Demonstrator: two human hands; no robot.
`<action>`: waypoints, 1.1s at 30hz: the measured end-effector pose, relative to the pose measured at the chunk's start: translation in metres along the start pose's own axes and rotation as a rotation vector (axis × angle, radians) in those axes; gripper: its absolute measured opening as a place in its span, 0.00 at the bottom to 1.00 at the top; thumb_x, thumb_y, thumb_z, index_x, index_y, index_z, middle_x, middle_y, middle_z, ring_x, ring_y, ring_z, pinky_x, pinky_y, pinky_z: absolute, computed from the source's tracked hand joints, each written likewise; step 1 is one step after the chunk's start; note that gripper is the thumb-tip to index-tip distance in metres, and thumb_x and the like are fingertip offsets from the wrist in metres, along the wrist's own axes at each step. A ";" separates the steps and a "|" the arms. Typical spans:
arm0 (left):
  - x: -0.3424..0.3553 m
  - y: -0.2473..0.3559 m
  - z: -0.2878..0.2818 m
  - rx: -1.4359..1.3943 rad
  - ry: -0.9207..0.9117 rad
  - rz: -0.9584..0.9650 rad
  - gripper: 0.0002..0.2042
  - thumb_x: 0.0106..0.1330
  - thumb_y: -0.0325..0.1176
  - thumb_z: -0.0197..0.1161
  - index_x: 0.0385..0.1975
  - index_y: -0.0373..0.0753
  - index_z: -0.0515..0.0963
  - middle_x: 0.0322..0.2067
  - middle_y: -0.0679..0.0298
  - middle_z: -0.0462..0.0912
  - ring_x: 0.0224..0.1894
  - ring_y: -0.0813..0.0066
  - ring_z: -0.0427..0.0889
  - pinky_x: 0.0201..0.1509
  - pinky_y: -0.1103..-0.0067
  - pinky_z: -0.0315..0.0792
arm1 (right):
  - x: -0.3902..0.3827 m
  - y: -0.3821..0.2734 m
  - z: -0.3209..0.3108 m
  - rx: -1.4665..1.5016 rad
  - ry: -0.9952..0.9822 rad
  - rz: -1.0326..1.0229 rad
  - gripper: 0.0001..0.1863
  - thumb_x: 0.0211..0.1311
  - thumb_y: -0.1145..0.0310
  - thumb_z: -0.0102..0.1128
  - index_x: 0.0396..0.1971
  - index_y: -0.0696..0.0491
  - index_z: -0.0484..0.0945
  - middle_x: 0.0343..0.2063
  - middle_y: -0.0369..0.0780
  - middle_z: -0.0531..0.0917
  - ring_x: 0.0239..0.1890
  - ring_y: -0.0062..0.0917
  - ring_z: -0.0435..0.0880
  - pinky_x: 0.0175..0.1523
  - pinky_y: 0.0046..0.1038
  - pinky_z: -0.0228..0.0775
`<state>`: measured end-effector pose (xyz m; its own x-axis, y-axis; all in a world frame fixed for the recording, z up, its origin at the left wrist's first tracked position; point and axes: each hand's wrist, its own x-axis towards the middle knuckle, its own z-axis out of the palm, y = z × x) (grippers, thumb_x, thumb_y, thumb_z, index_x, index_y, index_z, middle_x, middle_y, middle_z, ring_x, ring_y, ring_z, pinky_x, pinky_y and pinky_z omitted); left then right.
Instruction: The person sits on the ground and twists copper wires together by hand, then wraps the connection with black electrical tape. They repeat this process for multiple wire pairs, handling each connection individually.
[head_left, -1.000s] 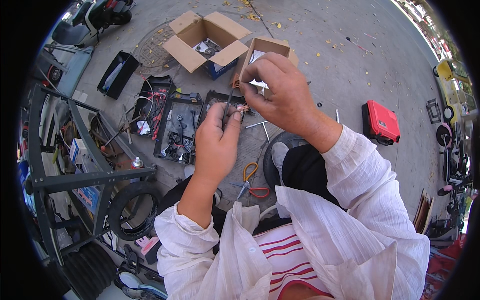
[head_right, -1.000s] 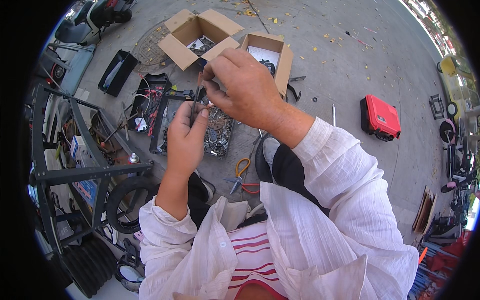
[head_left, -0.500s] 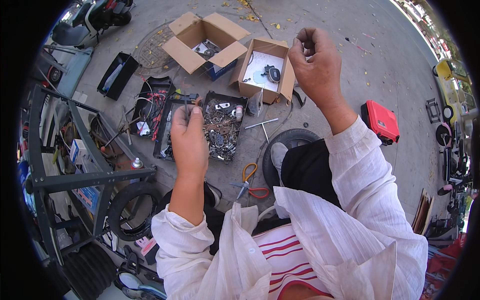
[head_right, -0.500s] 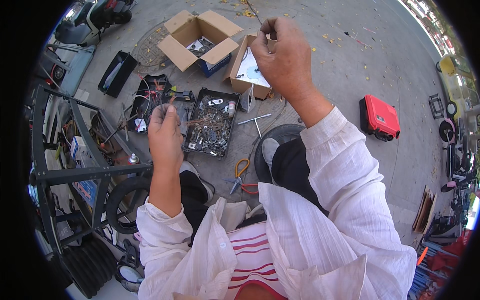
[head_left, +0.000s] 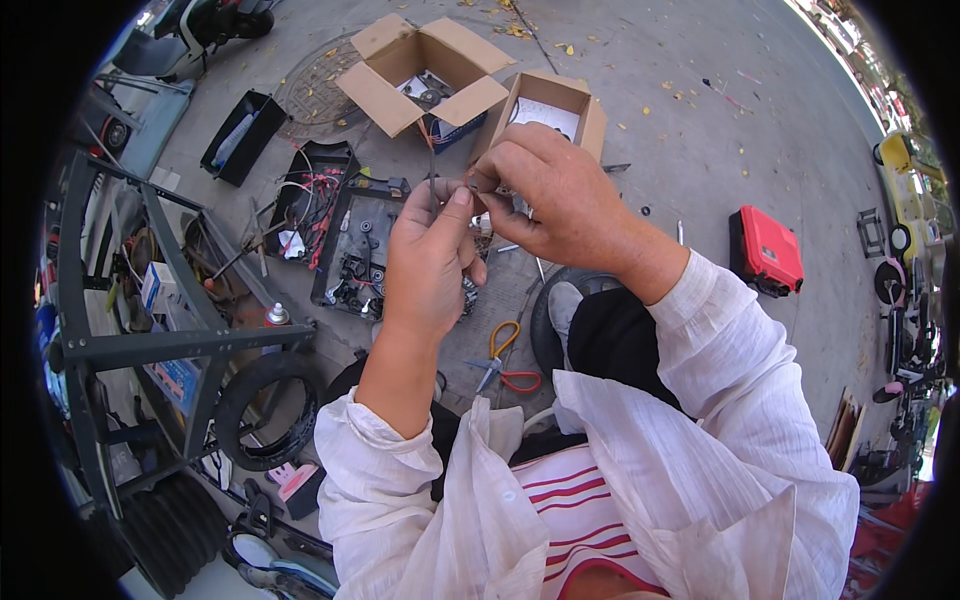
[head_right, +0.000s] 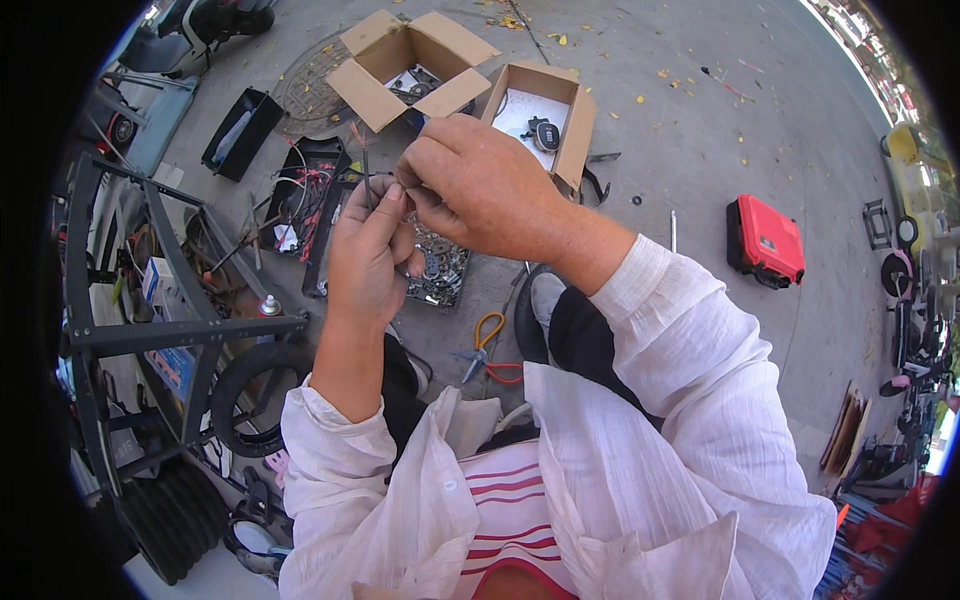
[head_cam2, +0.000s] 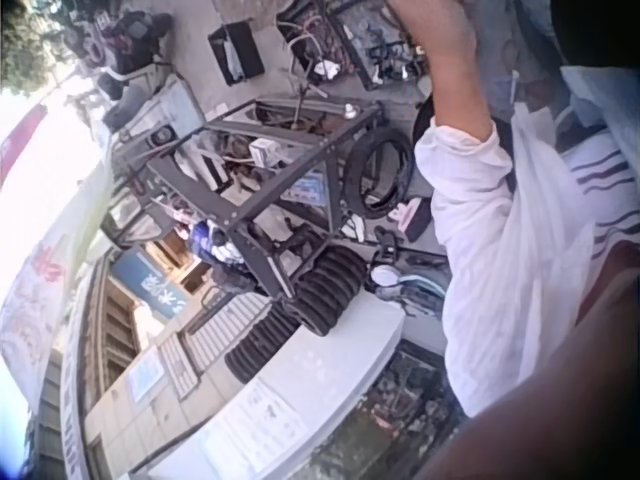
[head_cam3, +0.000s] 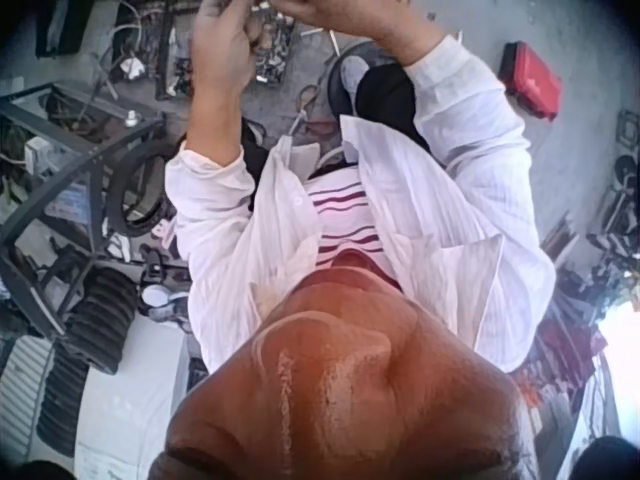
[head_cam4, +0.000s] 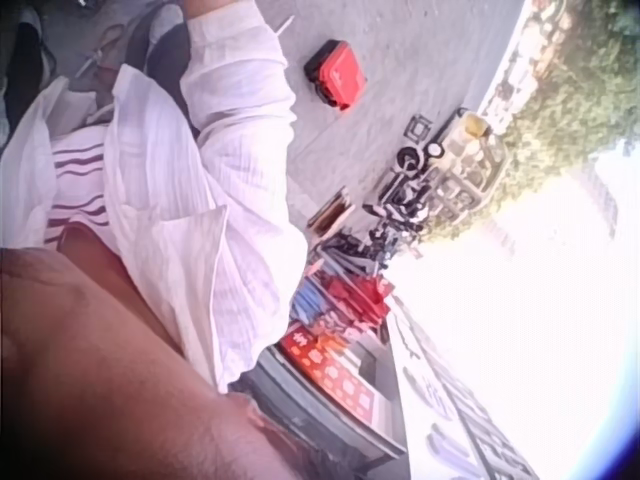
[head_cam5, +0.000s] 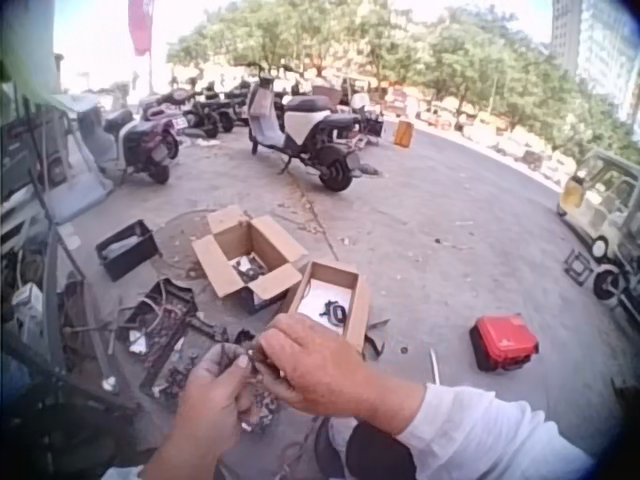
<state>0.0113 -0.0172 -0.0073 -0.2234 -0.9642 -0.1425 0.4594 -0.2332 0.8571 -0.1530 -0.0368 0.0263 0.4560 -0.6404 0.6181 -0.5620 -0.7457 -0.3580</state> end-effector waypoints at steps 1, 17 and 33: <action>-0.001 0.002 0.003 -0.005 -0.002 -0.019 0.06 0.71 0.34 0.54 0.38 0.38 0.71 0.26 0.68 0.75 0.13 0.91 0.59 0.14 0.87 0.62 | -0.001 0.001 0.001 -0.009 0.005 0.003 0.09 0.48 0.70 0.63 0.29 0.54 0.73 0.28 0.42 0.74 0.35 0.39 0.76 0.37 0.37 0.69; -0.006 0.000 0.002 0.310 -0.012 0.070 0.05 0.70 0.31 0.54 0.36 0.35 0.71 0.28 0.72 0.73 0.31 0.88 0.67 0.35 0.87 0.63 | -0.001 -0.002 -0.003 -0.002 0.239 0.106 0.13 0.49 0.73 0.64 0.38 0.52 0.79 0.30 0.41 0.77 0.36 0.37 0.77 0.39 0.34 0.70; -0.008 -0.002 0.006 0.416 -0.014 0.069 0.06 0.69 0.31 0.55 0.34 0.34 0.71 0.26 0.71 0.72 0.29 0.86 0.67 0.34 0.85 0.65 | -0.005 0.007 -0.004 -0.100 0.259 0.065 0.13 0.50 0.74 0.66 0.38 0.50 0.82 0.29 0.40 0.78 0.33 0.36 0.78 0.36 0.34 0.70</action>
<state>0.0068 -0.0080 -0.0049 -0.2175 -0.9733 -0.0733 0.0883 -0.0944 0.9916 -0.1619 -0.0380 0.0241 0.2327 -0.6085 0.7587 -0.6556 -0.6744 -0.3398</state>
